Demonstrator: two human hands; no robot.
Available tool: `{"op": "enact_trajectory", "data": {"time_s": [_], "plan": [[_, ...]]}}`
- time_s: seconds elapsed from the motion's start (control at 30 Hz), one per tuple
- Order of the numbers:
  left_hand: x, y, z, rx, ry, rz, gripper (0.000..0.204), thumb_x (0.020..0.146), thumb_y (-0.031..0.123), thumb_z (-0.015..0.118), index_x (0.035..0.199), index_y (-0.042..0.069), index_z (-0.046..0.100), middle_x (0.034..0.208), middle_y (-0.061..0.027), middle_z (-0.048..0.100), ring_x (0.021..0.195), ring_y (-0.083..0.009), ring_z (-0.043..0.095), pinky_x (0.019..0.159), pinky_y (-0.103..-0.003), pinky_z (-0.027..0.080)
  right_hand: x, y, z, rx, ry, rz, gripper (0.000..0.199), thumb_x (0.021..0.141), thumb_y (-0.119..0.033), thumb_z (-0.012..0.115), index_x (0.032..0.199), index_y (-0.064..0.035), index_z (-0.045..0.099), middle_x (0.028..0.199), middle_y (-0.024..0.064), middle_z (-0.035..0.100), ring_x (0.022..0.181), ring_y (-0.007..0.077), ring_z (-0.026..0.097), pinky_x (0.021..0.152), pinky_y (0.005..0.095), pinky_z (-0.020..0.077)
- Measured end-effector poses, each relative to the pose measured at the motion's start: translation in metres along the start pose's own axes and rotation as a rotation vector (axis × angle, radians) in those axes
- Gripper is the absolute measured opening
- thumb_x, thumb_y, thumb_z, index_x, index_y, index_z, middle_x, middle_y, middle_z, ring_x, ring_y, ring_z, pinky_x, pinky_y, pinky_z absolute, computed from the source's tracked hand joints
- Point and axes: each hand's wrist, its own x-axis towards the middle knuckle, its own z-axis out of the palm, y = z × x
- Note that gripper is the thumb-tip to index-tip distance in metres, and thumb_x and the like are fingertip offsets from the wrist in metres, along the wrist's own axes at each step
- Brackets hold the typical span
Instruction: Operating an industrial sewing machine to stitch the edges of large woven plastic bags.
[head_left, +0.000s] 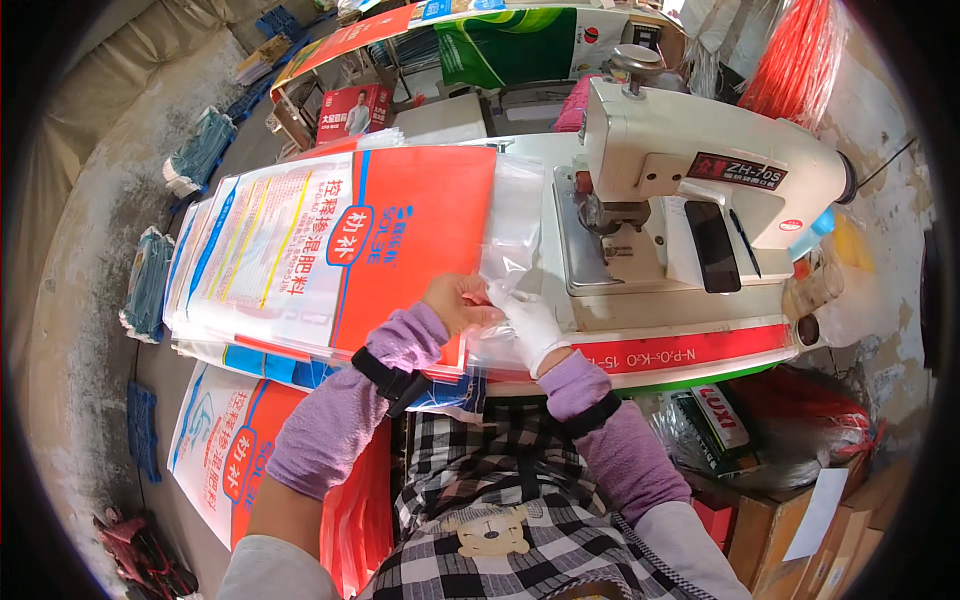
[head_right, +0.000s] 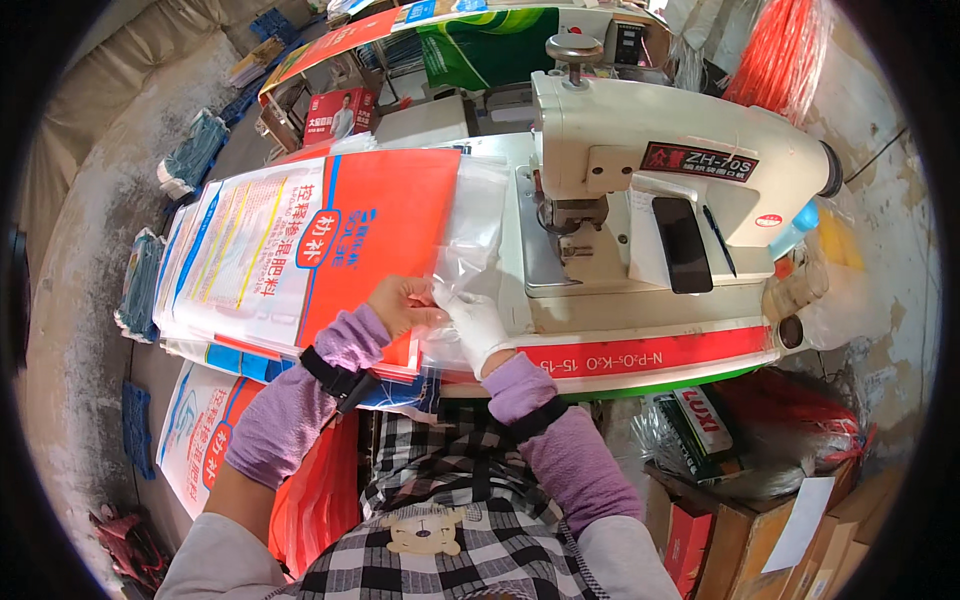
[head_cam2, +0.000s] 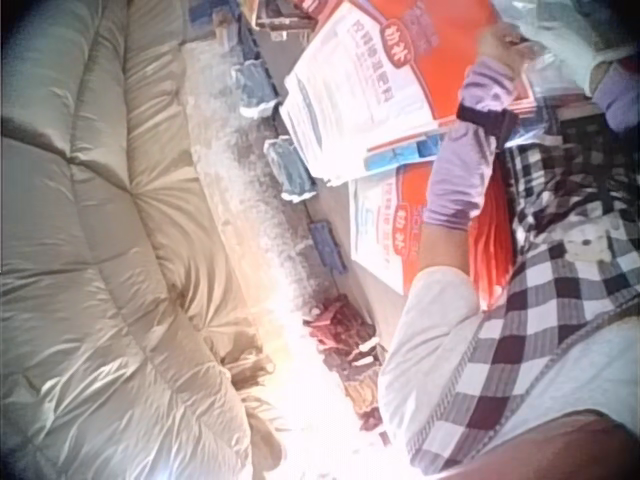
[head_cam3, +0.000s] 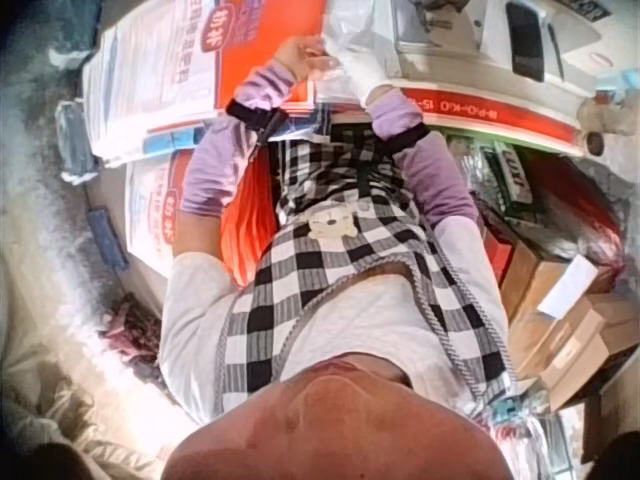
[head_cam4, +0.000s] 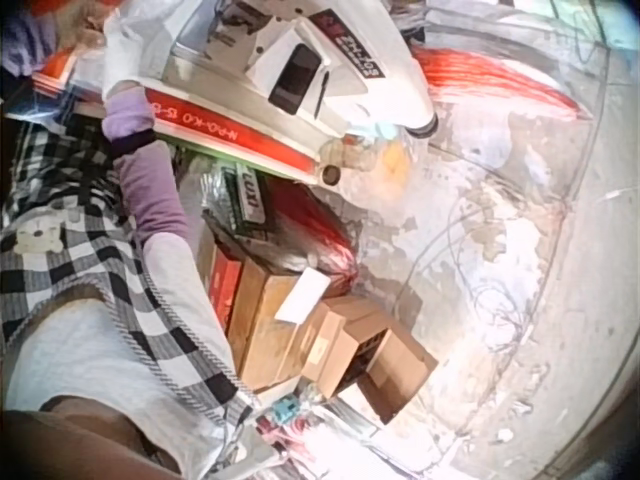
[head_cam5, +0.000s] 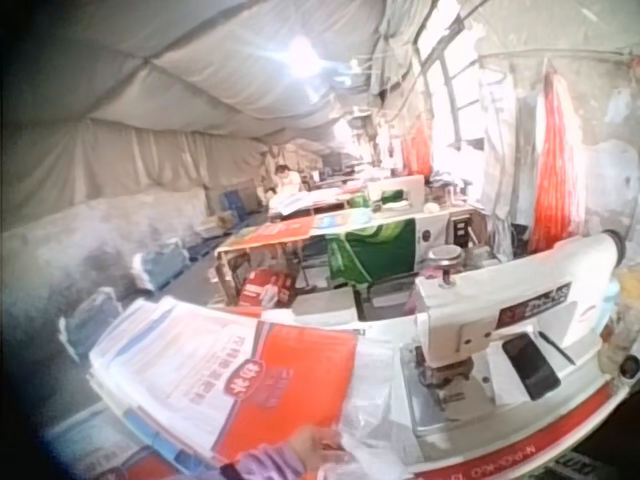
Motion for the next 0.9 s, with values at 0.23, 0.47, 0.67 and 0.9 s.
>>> {"op": "enact_trajectory", "data": {"time_s": [0.23,0.47,0.67,0.9], "plan": [[-0.031,0.009,-0.03,-0.499,0.459,0.185,0.014,0.088,0.007,0.065,0.099,-0.001,0.065,0.082,-0.0056,0.067,0.07,-0.0108,0.061,0.069,-0.028,0.052,-0.015,-0.026,-0.035,-0.943,0.206,-0.126,0.021,0.084,-0.022,0.071,0.084,-0.0012,0.068,0.086,0.0098,0.066,0.08,0.014,0.063,0.074,0.0281,0.0507],[-0.037,-0.012,-0.024,-0.457,0.092,0.399,0.016,0.088,0.004,0.063,0.104,0.0,0.063,0.101,-0.0081,0.066,0.1,-0.0165,0.062,0.09,-0.029,0.047,-0.04,-0.047,0.046,-0.8,0.002,-0.419,0.018,0.08,-0.016,0.071,0.092,-0.0038,0.064,0.09,0.0129,0.065,0.082,0.0214,0.064,0.073,0.035,0.0501],[-0.041,-0.002,0.004,0.691,0.248,-0.099,0.064,0.082,0.021,0.066,0.136,0.0,0.038,0.127,-0.0182,0.055,0.112,-0.0301,0.059,0.095,-0.038,0.048,-0.001,0.004,0.047,-0.432,-0.06,-0.426,0.009,0.081,-0.006,0.068,0.081,-0.0013,0.06,0.077,0.0041,0.062,0.071,0.0106,0.056,0.067,0.0256,0.0457],[-0.054,0.006,-0.029,0.813,0.315,-0.205,0.03,0.09,0.03,0.058,0.077,0.004,0.066,0.064,-0.0145,0.061,0.066,-0.0296,0.065,0.064,-0.042,0.052,-0.032,0.01,0.046,-0.743,-0.136,-0.52,0.012,0.082,-0.008,0.066,0.091,-0.0018,0.066,0.083,0.0111,0.067,0.072,0.0204,0.063,0.067,0.0332,0.0494]]}}
